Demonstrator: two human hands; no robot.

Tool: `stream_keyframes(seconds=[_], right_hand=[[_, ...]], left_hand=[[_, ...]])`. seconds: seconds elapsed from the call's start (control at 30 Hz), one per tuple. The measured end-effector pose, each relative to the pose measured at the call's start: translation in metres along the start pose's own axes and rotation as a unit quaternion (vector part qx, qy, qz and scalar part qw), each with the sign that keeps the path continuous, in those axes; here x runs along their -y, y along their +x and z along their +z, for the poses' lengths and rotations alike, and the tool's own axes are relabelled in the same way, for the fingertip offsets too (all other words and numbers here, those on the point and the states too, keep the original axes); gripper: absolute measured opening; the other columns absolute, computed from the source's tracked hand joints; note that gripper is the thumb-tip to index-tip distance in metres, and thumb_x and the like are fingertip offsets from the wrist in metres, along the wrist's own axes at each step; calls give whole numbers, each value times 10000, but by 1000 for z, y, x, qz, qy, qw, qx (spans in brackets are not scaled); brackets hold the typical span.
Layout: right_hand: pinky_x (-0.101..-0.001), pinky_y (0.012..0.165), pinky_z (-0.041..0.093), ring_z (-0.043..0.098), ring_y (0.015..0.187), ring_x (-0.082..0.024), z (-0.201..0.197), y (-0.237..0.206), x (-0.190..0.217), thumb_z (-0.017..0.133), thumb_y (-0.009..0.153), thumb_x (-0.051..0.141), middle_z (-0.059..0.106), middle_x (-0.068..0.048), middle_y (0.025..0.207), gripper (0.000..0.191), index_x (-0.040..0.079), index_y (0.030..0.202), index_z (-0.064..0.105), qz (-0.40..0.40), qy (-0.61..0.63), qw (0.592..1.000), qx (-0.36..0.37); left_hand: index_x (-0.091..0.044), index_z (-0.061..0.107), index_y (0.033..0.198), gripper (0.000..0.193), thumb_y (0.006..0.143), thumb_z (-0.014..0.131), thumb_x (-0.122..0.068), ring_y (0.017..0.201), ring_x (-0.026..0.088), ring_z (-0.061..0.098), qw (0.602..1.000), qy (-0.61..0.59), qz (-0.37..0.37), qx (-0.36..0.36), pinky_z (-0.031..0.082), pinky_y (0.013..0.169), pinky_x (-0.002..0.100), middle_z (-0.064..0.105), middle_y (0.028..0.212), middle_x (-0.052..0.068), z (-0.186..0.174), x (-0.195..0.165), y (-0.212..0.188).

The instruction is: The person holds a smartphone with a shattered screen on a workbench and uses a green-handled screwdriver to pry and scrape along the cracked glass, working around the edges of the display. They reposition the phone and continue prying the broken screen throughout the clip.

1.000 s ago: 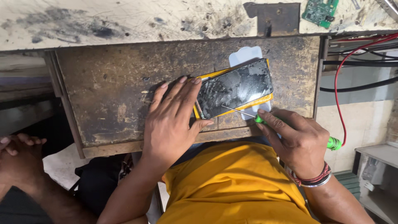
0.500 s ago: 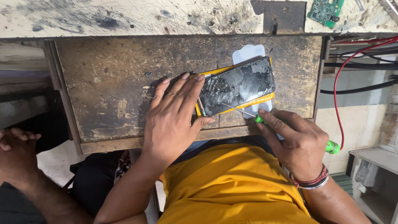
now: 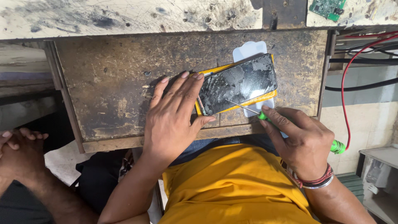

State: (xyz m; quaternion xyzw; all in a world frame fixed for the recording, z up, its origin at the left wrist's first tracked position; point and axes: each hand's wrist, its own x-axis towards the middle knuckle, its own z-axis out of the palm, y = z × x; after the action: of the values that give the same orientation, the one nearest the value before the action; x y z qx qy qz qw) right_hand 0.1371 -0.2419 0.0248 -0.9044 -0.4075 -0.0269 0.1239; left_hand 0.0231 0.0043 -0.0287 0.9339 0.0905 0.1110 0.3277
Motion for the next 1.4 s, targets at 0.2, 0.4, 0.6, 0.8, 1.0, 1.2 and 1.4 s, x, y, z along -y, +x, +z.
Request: stream_keyframes(seconds=[0.2,0.4,0.6,0.8,1.0,1.2,1.4], right_hand=[[-344,683,529,693,778,-219,-1,-1,1,872,885,173,748,-27,1038,348,203,1223,793,6,1,1000,-3],[-343,671,528,691,765,-219,-1,-2,2,873,880,176,747,-32,1025,342,199,1212,797,12,-3,1000,0],[-338,664,534,700,761,-212,3,-1,2,870,878,182,746,-29,1013,335,209,1204,797,19,7,1000,-3],[-344,665,536,702,765,-223,4,0,-3,870,865,190,744,-32,1005,330,203,1188,803,-1,-5,1000,-9],[-331,670,538,698,760,-211,1,4,-8,883,907,185,742,-36,1005,299,183,1197,811,39,6,998,-39],[-327,679,561,722,783,-213,-8,3,-6,854,889,178,753,-57,1029,316,174,1198,789,26,69,997,-23],[-345,639,578,733,743,-246,-16,-2,1,847,770,251,767,-82,1003,367,221,1132,795,-55,99,993,39]], left_hand=[[-38,478,1492,835,835,798,-441,1445,277,481,1000,-1,3,2,260,1250,490,584,1482,130,-1,1,-1],[-41,478,1494,832,836,799,-438,1446,276,479,1000,6,5,2,256,1250,489,582,1485,131,-1,1,-2],[-37,479,1492,839,833,788,-454,1448,273,471,1000,4,5,3,248,1254,486,578,1488,131,1,1,-1],[-40,486,1489,836,831,789,-456,1452,269,468,1000,9,-2,6,250,1251,486,571,1492,125,0,-1,-1],[-36,480,1492,818,841,781,-428,1454,280,465,1000,10,-3,4,261,1250,493,561,1507,132,-5,-4,2],[-57,526,1480,718,890,763,-390,1464,295,470,999,7,14,-32,280,1238,508,569,1517,134,0,2,-7],[-157,732,1240,297,982,743,-303,1221,205,673,961,-31,229,-149,450,1106,457,756,1219,27,19,4,-18]])
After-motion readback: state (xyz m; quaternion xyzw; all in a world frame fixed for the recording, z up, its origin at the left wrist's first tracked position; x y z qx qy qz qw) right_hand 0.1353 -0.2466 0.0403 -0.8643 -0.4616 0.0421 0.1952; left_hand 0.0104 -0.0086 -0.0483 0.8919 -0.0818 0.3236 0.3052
